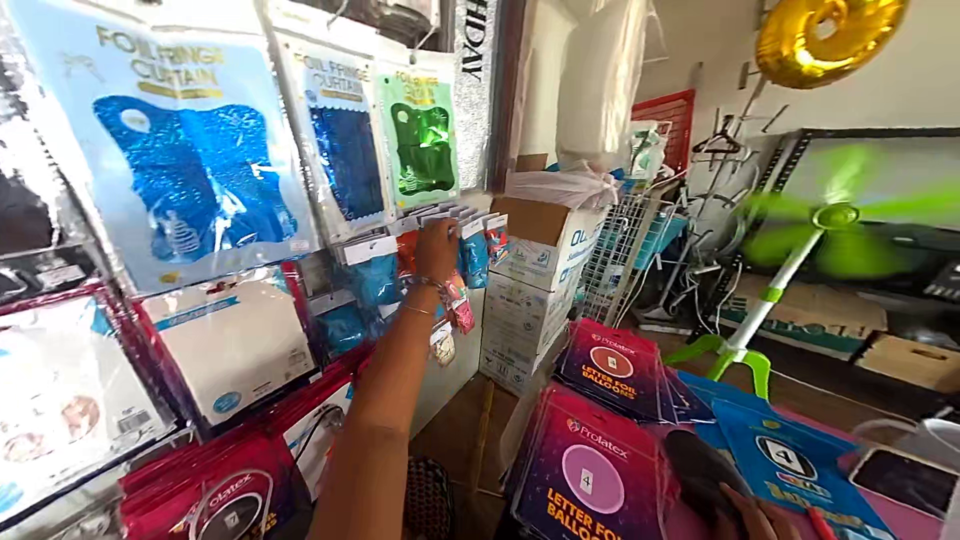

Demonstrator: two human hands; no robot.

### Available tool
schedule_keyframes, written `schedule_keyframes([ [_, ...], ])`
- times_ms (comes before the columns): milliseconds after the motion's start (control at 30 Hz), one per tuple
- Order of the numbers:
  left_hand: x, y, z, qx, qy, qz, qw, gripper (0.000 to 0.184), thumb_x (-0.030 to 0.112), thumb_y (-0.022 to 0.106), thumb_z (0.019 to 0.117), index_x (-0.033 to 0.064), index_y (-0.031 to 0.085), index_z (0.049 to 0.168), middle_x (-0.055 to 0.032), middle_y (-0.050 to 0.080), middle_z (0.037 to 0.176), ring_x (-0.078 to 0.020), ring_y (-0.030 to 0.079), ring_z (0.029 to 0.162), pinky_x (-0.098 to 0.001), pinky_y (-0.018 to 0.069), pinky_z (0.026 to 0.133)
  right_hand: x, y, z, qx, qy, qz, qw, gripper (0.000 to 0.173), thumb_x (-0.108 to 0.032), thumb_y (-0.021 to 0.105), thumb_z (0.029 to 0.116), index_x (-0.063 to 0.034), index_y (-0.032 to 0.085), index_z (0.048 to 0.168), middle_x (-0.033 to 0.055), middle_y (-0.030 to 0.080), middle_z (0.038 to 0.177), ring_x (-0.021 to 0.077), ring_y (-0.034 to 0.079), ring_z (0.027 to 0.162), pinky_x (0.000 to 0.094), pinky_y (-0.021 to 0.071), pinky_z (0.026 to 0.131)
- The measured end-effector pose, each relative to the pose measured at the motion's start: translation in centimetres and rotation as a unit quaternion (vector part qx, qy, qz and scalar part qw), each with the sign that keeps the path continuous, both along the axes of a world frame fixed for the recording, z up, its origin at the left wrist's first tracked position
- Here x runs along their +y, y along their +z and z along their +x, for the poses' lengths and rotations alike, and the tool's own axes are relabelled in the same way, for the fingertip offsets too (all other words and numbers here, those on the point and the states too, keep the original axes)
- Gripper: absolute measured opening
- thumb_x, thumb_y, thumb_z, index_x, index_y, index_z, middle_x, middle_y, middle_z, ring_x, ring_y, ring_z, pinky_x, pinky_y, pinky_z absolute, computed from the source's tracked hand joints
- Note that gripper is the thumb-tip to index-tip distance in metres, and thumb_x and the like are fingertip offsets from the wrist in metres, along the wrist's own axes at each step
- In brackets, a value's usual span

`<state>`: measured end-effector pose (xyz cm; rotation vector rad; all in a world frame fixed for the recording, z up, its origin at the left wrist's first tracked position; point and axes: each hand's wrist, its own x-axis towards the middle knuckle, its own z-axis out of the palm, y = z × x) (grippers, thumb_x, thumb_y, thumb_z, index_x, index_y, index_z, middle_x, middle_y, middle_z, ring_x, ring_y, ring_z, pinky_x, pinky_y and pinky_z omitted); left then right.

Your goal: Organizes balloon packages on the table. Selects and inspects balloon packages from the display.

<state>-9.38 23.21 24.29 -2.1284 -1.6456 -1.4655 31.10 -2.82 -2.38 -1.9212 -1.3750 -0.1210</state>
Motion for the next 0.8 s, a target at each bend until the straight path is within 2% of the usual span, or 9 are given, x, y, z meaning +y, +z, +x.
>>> schedule_keyframes([
  [67, 2.3, 1.1, -0.4, 0.064, 0.003, -0.017, 0.998, 0.033, 0.015, 0.057, 0.103, 0.0013, 0.064, 0.133, -0.0229, 0.061, 0.136, -0.0383, 0.056, 0.131, -0.0552, 0.0411, 0.112, 0.1, -0.1, 0.2, 0.013, 0.002, 0.003, 1.0, 0.038, -0.019, 0.052, 0.1035, -0.0003, 0.064, 0.135, 0.0313, 0.054, 0.142, 0.0463, 0.051, 0.135, 0.0552, 0.0389, 0.113],
  [233, 4.3, 1.7, -0.4, 0.163, 0.039, -0.031, 0.985, 0.037, 0.008, 0.062, 0.0978, 0.0065, 0.065, 0.135, -0.0222, 0.061, 0.137, -0.0446, 0.055, 0.129, -0.0629, 0.0412, 0.108, 0.0, -0.2, 0.3, 0.017, 0.01, 0.015, 1.0, 0.038, -0.016, 0.054, 0.1023, 0.0017, 0.064, 0.134, 0.0348, 0.053, 0.141, 0.0501, 0.052, 0.132, 0.0599, 0.0403, 0.111],
  [300, 4.5, 2.1, -0.4, 0.184, 0.045, -0.037, 0.981, 0.038, 0.007, 0.062, 0.0977, 0.0066, 0.065, 0.135, -0.0229, 0.061, 0.137, -0.0441, 0.056, 0.129, -0.0627, 0.0409, 0.109, 0.1, -0.1, 0.2, 0.019, 0.015, 0.021, 0.999, 0.037, -0.015, 0.055, 0.1017, 0.0028, 0.065, 0.133, 0.036, 0.054, 0.139, 0.052, 0.052, 0.13, 0.061, 0.0413, 0.109],
  [400, 4.7, 2.5, -0.7, 0.206, 0.049, -0.059, 0.976, 0.038, 0.012, 0.061, 0.0989, 0.0059, 0.064, 0.136, -0.0238, 0.06, 0.138, -0.0435, 0.055, 0.13, -0.0626, 0.0397, 0.11, 0.0, -0.5, 0.6, 0.017, 0.026, 0.026, 0.999, 0.037, -0.014, 0.055, 0.1008, 0.0034, 0.065, 0.132, 0.0376, 0.053, 0.139, 0.0545, 0.053, 0.128, 0.0627, 0.0417, 0.107],
  [567, 4.6, 3.2, -0.4, 0.232, 0.082, -0.079, 0.966, 0.039, 0.018, 0.066, 0.0961, 0.0091, 0.066, 0.134, -0.0236, 0.062, 0.134, -0.0454, 0.057, 0.126, -0.0662, 0.0434, 0.103, -0.1, -0.6, 0.7, 0.025, 0.036, 0.04, 0.998, 0.037, -0.013, 0.056, 0.1001, 0.0047, 0.065, 0.131, 0.039, 0.053, 0.137, 0.0557, 0.054, 0.126, 0.0646, 0.0419, 0.105],
  [800, 4.0, 3.9, 0.8, 0.255, 0.127, -0.117, 0.951, 0.037, 0.012, 0.063, 0.0964, 0.0132, 0.068, 0.133, -0.0195, 0.063, 0.134, -0.0423, 0.056, 0.128, -0.0638, 0.0422, 0.104, -0.2, -0.8, 0.8, 0.03, 0.036, 0.038, 0.998, 0.037, -0.014, 0.056, 0.1005, 0.0026, 0.065, 0.132, 0.038, 0.053, 0.139, 0.0557, 0.053, 0.127, 0.0643, 0.0407, 0.107],
])
